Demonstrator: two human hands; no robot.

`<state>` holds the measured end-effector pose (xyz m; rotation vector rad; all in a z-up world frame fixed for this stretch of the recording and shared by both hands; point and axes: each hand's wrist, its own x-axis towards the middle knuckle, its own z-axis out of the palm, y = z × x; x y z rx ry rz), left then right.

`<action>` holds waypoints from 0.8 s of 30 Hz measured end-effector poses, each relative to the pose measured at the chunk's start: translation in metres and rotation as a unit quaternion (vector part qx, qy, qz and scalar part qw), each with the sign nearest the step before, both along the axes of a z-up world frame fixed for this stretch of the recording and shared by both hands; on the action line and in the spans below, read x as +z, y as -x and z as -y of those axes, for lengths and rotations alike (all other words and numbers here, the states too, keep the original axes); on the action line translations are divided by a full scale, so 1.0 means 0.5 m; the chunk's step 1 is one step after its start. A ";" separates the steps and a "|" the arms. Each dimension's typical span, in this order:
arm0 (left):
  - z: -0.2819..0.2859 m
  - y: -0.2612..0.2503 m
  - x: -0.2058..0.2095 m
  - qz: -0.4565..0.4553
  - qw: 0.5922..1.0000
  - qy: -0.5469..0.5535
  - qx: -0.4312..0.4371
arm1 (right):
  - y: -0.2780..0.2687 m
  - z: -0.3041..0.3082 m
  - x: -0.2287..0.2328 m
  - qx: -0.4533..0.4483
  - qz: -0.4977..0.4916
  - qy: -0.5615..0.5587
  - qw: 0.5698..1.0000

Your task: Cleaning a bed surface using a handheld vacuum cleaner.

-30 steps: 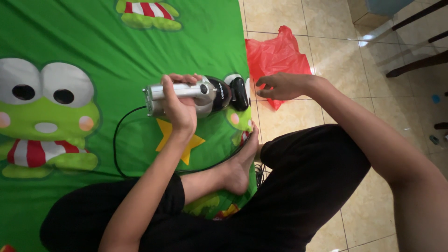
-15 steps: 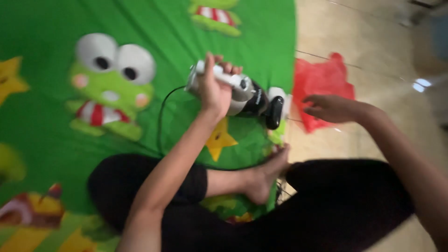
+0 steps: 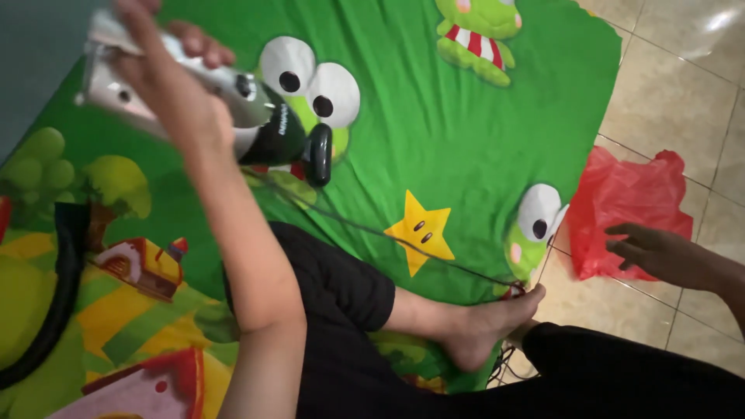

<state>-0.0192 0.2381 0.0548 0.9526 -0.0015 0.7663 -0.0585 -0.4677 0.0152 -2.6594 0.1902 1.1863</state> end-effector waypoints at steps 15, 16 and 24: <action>-0.003 -0.045 -0.070 0.000 0.995 -0.017 -0.100 | 0.004 -0.071 0.062 -0.007 -0.006 0.028 1.000; -0.005 -0.044 -0.077 0.000 0.994 -0.014 -0.107 | 0.006 -0.070 0.063 -0.013 -0.007 0.031 0.999; -0.004 -0.051 -0.113 0.043 0.990 0.026 -0.132 | 0.007 -0.093 0.078 0.017 0.006 -0.008 1.000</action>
